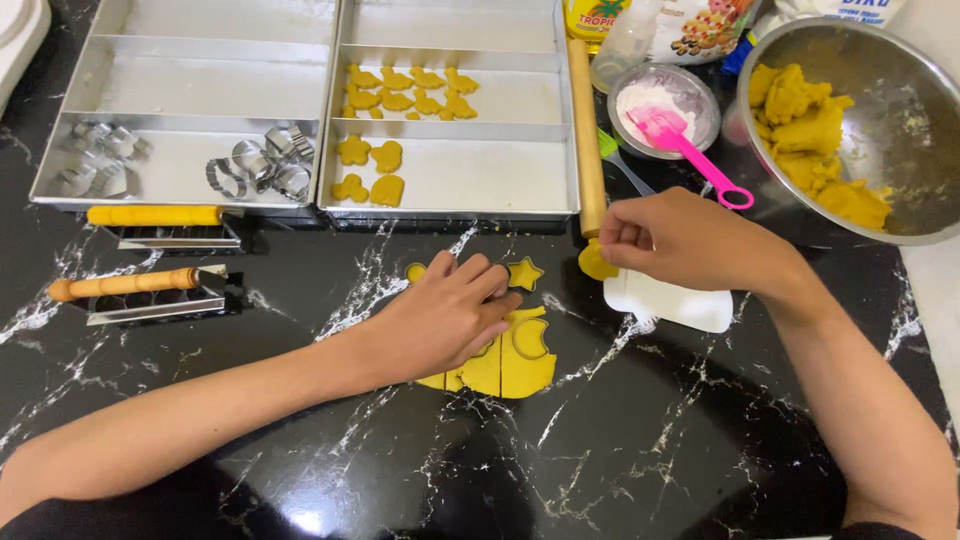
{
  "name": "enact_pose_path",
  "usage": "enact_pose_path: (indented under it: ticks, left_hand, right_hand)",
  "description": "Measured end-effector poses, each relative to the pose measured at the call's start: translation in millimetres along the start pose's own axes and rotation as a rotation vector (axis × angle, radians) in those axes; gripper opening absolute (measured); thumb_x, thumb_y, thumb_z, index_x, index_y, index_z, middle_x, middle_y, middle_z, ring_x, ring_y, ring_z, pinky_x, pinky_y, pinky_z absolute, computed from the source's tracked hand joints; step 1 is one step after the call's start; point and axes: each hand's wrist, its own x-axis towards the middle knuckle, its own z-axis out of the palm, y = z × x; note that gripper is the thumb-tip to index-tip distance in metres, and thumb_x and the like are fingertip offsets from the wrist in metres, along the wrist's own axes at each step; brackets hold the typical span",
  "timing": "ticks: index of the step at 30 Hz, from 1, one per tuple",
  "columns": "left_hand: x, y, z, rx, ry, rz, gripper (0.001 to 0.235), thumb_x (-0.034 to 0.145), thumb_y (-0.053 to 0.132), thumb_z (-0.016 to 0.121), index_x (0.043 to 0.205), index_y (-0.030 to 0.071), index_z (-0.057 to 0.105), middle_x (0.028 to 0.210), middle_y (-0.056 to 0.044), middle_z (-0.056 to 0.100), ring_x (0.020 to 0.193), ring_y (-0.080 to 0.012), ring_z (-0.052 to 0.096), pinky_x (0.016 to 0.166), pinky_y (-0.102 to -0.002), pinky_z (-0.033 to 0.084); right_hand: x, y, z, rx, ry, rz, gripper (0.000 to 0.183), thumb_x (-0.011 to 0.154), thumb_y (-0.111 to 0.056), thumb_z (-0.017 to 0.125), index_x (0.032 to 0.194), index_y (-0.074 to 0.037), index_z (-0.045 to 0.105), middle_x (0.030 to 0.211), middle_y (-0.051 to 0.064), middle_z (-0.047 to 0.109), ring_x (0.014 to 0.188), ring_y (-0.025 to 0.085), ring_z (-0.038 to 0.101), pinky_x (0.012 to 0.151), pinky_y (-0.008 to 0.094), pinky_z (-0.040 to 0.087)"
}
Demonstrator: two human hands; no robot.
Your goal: Cutting cookie shapes from dough using cutters and a spatula.
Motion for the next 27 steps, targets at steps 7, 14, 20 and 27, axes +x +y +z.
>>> enact_pose_path:
  ticks: [7,14,20,27]
  left_hand:
    - [-1,3,6,-0.055,0.040,0.012,0.031,0.096,0.023,0.064,0.120,0.004,0.070,0.104,-0.007,0.054,0.100,-0.0245,0.051,0.082,-0.040,0.040]
    - [-1,4,11,-0.288,0.052,-0.106,0.023,0.094,0.020,0.068,0.112,0.006,0.072,0.105,-0.007,0.055,0.102,-0.0249,0.052,0.082,-0.041,0.037]
    - [2,4,6,-0.439,0.048,-0.215,0.016,0.091,0.018,0.072,0.104,0.008,0.073,0.105,-0.007,0.055,0.104,-0.0240,0.053,0.083,-0.042,0.035]
    - [1,4,12,-0.403,0.108,-0.169,0.017,0.090,0.017,0.073,0.105,0.009,0.072,0.103,-0.007,0.055,0.100,-0.0235,0.052,0.082,-0.042,0.032]
  right_hand:
    - [0,-2,9,-0.156,0.174,0.068,0.024,0.083,-0.028,0.076,0.095,-0.009,0.069,0.075,0.007,0.073,0.068,0.026,0.070,0.062,0.042,0.052]
    - [-10,-22,7,-0.191,0.198,0.076,0.020,0.085,-0.028,0.074,0.095,-0.011,0.069,0.075,0.005,0.072,0.070,0.027,0.069,0.062,0.044,0.051]
    - [-19,-41,18,-0.164,0.191,0.009,0.024,0.083,-0.032,0.074,0.093,-0.011,0.067,0.075,0.005,0.072,0.072,0.028,0.069,0.063,0.044,0.051]
    - [-24,-61,36,-0.177,-0.095,-0.031,0.039,0.078,-0.044,0.081,0.098,-0.015,0.065,0.078,0.004,0.070,0.081,0.027,0.068,0.067,0.044,0.051]
